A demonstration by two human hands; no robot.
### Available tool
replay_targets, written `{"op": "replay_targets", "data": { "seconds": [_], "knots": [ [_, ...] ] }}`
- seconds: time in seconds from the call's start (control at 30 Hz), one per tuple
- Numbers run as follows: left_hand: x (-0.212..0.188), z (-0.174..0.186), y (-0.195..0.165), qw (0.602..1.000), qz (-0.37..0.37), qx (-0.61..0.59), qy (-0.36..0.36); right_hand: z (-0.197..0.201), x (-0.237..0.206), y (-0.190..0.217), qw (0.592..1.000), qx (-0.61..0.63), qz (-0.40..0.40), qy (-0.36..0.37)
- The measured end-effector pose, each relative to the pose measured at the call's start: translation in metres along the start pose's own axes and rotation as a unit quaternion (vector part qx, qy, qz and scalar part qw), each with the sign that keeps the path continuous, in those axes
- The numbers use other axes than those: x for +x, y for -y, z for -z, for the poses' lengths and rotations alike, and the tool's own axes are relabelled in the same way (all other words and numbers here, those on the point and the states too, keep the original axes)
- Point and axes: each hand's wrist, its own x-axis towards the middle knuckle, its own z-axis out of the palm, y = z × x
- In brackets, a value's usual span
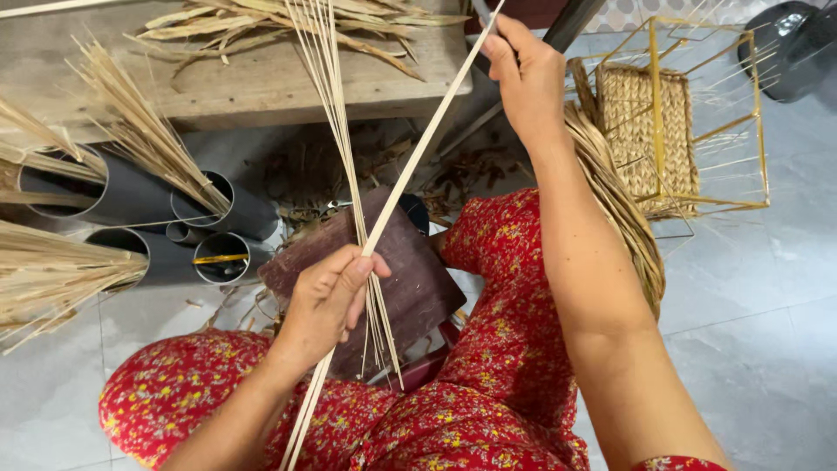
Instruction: The person sits on the floor and uses a small knife to shave and split thin bamboo strips into slender sticks, drawing each strip against the blade and setting finished sticks with a growing bundle of completed sticks.
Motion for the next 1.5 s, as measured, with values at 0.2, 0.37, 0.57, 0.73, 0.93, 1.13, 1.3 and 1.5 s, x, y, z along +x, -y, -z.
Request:
{"op": "replay_targets", "data": {
  "seconds": [0.2,0.37,0.57,0.73,0.93,1.13,1.3,1.5],
  "knots": [
    [-0.006,0.010,0.005,1.000,0.016,0.023,-0.002,0.002,0.003,-0.012,0.997,-0.042,0.066,-0.010],
    [-0.010,0.014,0.006,0.999,0.032,0.022,-0.006,0.002,0.004,-0.012,0.995,-0.063,0.074,-0.003],
    [-0.010,0.014,0.009,0.999,0.028,0.034,-0.004,0.001,0.002,-0.012,0.997,-0.063,0.052,0.002],
    [-0.012,0.013,0.015,0.998,0.040,0.028,0.041,0.003,-0.007,-0.007,0.998,-0.038,0.054,-0.015],
    [0.006,0.014,0.022,0.992,0.080,-0.026,0.099,0.003,-0.019,0.009,0.995,0.073,0.066,0.007],
    [0.012,0.019,0.031,0.991,0.068,-0.094,0.068,0.004,-0.021,0.026,0.996,0.068,0.049,0.002],
    [0.007,0.013,0.034,0.990,0.064,-0.055,0.109,0.006,-0.029,0.042,0.992,0.033,0.118,-0.007],
    [0.026,0.008,0.001,0.995,-0.057,0.000,0.084,-0.006,-0.046,0.070,0.988,0.055,0.131,0.053]
  ]
}}
